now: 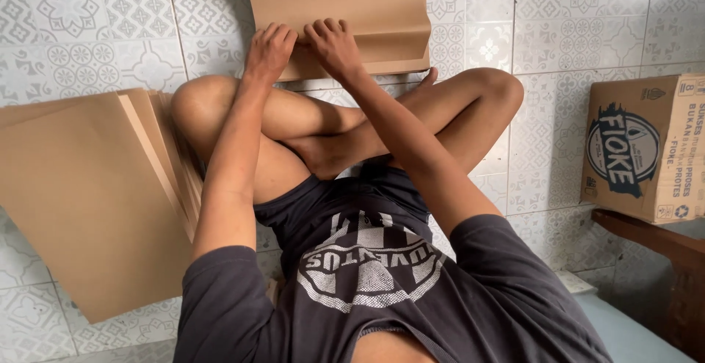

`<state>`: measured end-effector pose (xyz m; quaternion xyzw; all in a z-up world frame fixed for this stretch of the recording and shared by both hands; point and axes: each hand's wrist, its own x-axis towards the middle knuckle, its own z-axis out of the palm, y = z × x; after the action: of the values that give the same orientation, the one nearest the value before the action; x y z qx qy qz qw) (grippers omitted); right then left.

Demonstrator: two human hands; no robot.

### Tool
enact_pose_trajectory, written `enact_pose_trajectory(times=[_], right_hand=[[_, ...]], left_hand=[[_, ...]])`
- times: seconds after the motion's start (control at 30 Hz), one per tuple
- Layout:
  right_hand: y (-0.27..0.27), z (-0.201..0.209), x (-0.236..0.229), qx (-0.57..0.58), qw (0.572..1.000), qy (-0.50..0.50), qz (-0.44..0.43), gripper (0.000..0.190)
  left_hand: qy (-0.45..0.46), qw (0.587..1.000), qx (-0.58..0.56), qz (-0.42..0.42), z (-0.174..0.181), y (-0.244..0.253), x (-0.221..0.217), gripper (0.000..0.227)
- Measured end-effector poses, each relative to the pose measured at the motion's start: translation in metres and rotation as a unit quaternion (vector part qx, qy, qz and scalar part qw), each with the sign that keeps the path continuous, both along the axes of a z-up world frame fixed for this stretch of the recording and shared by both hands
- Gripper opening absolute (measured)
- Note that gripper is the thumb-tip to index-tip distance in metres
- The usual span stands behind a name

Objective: Folding brown paper sheets into envelopes or bags while sitting on the floor.

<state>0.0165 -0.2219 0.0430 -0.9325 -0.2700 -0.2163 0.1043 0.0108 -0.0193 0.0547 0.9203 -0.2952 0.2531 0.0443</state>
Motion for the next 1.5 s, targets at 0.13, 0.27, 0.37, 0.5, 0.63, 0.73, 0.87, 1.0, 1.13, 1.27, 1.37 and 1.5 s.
enact_pose_trajectory(times=[0.13,0.27,0.37,0.5,0.63,0.73,0.87,1.0,1.13,1.27,1.37,1.5], right_hand=[[-0.064,-0.033,0.013,-0.104,0.991,0.082,0.022,0.031],[-0.149,-0.004,0.019,-0.095,0.994,0.040,0.027,0.011],[-0.166,0.045,0.005,-0.115,0.993,-0.010,0.035,0.016],[-0.166,0.044,-0.005,-0.158,0.986,-0.010,0.052,0.020],[-0.166,0.012,-0.010,-0.144,0.987,0.059,0.044,0.040],[-0.170,-0.015,-0.012,-0.193,0.980,0.042,0.028,0.069],[-0.166,-0.019,-0.030,-0.204,0.975,0.086,0.006,0.077],[-0.159,0.004,-0.042,-0.203,0.963,0.180,0.009,0.073],[-0.158,0.012,-0.044,-0.200,0.955,0.218,0.013,0.070],[-0.157,0.012,-0.042,-0.211,0.941,0.265,0.010,0.073],[-0.154,0.018,-0.038,-0.222,0.921,0.319,0.003,0.082],[-0.153,0.019,-0.038,-0.205,0.919,0.335,-0.004,0.087]], left_hand=[[0.014,1.000,0.000,-0.009,-0.004,0.001,-0.003,0.022],[0.010,1.000,-0.014,-0.012,-0.006,0.001,0.003,0.023],[0.005,1.000,-0.020,-0.017,-0.006,0.000,0.006,0.028],[-0.023,1.000,0.009,-0.003,-0.011,-0.003,0.007,0.020],[-0.001,0.999,0.041,0.027,-0.017,-0.002,0.002,0.024],[0.034,0.998,0.040,0.019,-0.036,-0.001,0.003,0.032],[0.117,0.993,0.020,-0.005,-0.046,0.003,0.000,0.048],[0.204,0.979,0.004,-0.017,-0.049,0.005,-0.009,0.052],[0.273,0.961,0.022,-0.034,-0.053,0.007,-0.011,0.053],[0.322,0.944,0.067,-0.022,-0.048,0.005,-0.015,0.061],[0.331,0.941,0.063,-0.024,-0.048,0.004,-0.016,0.053],[0.355,0.933,0.058,-0.011,-0.044,0.000,-0.018,0.051]])
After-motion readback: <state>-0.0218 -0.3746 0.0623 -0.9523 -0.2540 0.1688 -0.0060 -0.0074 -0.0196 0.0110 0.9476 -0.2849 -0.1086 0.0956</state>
